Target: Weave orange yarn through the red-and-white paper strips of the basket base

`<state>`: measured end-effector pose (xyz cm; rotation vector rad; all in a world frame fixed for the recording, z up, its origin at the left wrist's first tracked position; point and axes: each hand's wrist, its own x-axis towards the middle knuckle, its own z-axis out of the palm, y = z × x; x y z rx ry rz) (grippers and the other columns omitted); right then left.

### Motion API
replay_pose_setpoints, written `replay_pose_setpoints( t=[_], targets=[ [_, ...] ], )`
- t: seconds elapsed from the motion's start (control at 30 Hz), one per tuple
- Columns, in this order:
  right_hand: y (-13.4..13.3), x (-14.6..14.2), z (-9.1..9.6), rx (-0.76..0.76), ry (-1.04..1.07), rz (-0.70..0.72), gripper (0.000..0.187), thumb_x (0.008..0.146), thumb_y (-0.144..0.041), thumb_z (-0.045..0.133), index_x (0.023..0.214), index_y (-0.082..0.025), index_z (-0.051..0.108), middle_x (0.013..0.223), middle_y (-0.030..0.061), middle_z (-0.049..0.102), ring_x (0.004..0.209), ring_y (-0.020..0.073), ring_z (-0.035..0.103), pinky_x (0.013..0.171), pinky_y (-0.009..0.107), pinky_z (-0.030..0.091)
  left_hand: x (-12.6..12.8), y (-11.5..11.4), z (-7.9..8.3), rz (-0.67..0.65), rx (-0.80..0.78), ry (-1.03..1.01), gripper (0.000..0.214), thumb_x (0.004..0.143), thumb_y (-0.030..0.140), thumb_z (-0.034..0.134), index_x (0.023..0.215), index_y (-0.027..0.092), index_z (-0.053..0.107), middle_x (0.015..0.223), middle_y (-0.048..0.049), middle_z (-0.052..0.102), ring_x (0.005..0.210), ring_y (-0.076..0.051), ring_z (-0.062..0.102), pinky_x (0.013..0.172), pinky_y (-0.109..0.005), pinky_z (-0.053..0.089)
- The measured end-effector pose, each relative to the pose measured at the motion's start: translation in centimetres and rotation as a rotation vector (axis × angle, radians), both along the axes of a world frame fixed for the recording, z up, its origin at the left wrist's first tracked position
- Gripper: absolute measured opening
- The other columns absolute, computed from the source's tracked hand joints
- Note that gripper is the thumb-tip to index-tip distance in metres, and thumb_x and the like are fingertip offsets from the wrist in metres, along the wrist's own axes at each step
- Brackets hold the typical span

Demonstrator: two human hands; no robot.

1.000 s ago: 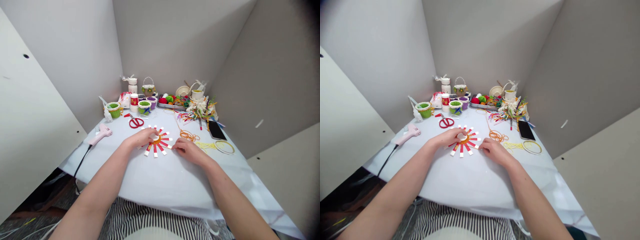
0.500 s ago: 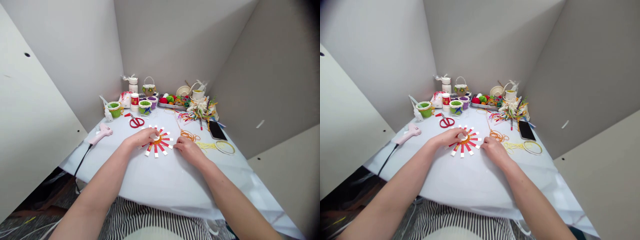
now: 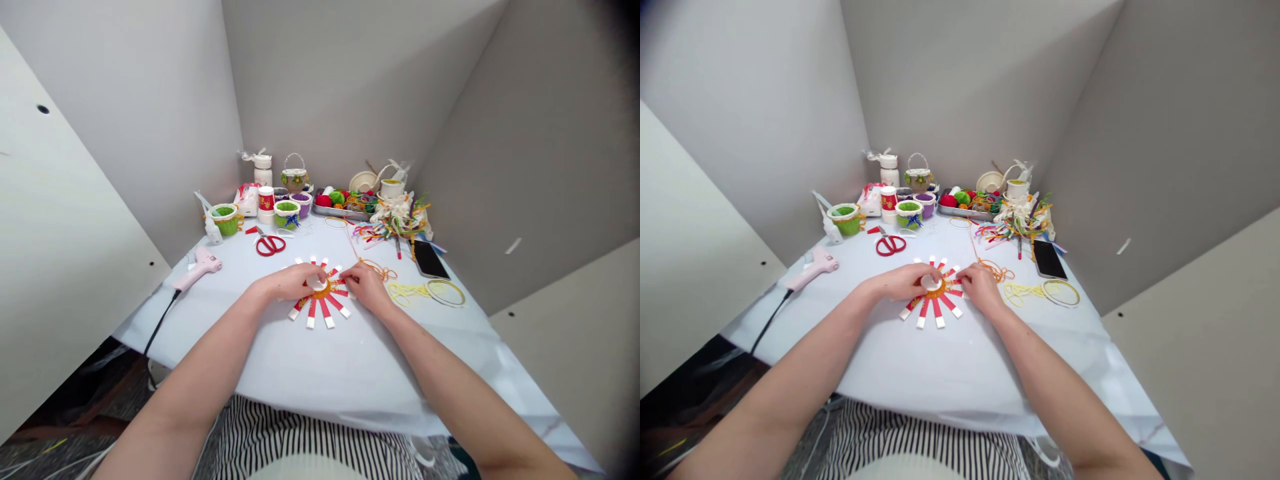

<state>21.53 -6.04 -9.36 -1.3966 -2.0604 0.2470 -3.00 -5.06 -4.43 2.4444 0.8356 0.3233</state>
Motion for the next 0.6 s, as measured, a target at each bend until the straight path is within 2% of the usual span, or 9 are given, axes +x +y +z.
replay_pose_setpoints(
  t=[0.1, 0.2, 0.33, 0.47, 0.6],
  targets=[
    [0.0, 0.0, -0.2, 0.011, 0.000, 0.018, 0.023, 0.082, -0.009, 0.057, 0.084, -0.020, 0.076, 0.086, 0.0058, 0.070, 0.082, 0.0186, 0.062, 0.078, 0.031, 0.046, 0.4, -0.4, 0.2, 0.066, 0.025, -0.008, 0.029, 0.078, 0.020, 0.063, 0.107, 0.020, 0.062, 0.116, -0.0059, 0.065, 0.105, -0.023, 0.061, 0.094, -0.033, 0.048],
    [-0.2, 0.1, -0.2, 0.011, 0.005, 0.044, 0.023, 0.082, -0.009, 0.056, 0.085, -0.020, 0.076, 0.085, 0.0056, 0.069, 0.082, 0.0183, 0.062, 0.078, 0.031, 0.046, 0.8, -0.7, 0.1, 0.091, 0.069, -0.044, 0.027, 0.079, 0.027, 0.067, 0.105, 0.019, 0.061, 0.117, -0.0078, 0.062, 0.110, -0.024, 0.058, 0.099, -0.036, 0.046],
    [-0.3, 0.1, 0.0, -0.003, 0.025, 0.066, 0.024, 0.081, -0.008, 0.055, 0.086, -0.019, 0.076, 0.085, 0.0060, 0.069, 0.081, 0.0183, 0.062, 0.079, 0.032, 0.047, 0.7, -0.7, 0.1, 0.133, 0.103, -0.077, 0.036, 0.079, 0.028, 0.068, 0.112, 0.018, 0.058, 0.127, -0.0109, 0.052, 0.115, -0.025, 0.054, 0.103, -0.037, 0.043],
    [-0.7, 0.1, 0.2, -0.005, 0.045, 0.094, 0.023, 0.083, -0.010, 0.055, 0.085, -0.020, 0.076, 0.085, 0.0060, 0.068, 0.082, 0.0187, 0.061, 0.079, 0.032, 0.047, 0.1, -0.3, 0.2, 0.136, 0.111, 0.031, 0.037, 0.081, 0.026, 0.065, 0.116, 0.019, 0.059, 0.120, -0.0100, 0.059, 0.116, -0.028, 0.052, 0.102, -0.040, 0.043],
    [-1.5, 0.0, 0.6, 0.002, 0.079, 0.194, 0.021, 0.086, -0.013, 0.055, 0.090, -0.020, 0.075, 0.087, 0.0062, 0.066, 0.081, 0.0175, 0.061, 0.076, 0.030, 0.047, -0.6, 0.2, 0.4, 0.139, 0.097, 0.072, 0.037, 0.079, 0.015, 0.061, 0.115, 0.022, 0.060, 0.116, -0.0063, 0.063, 0.116, -0.026, 0.052, 0.101, -0.038, 0.043]
  ],
)
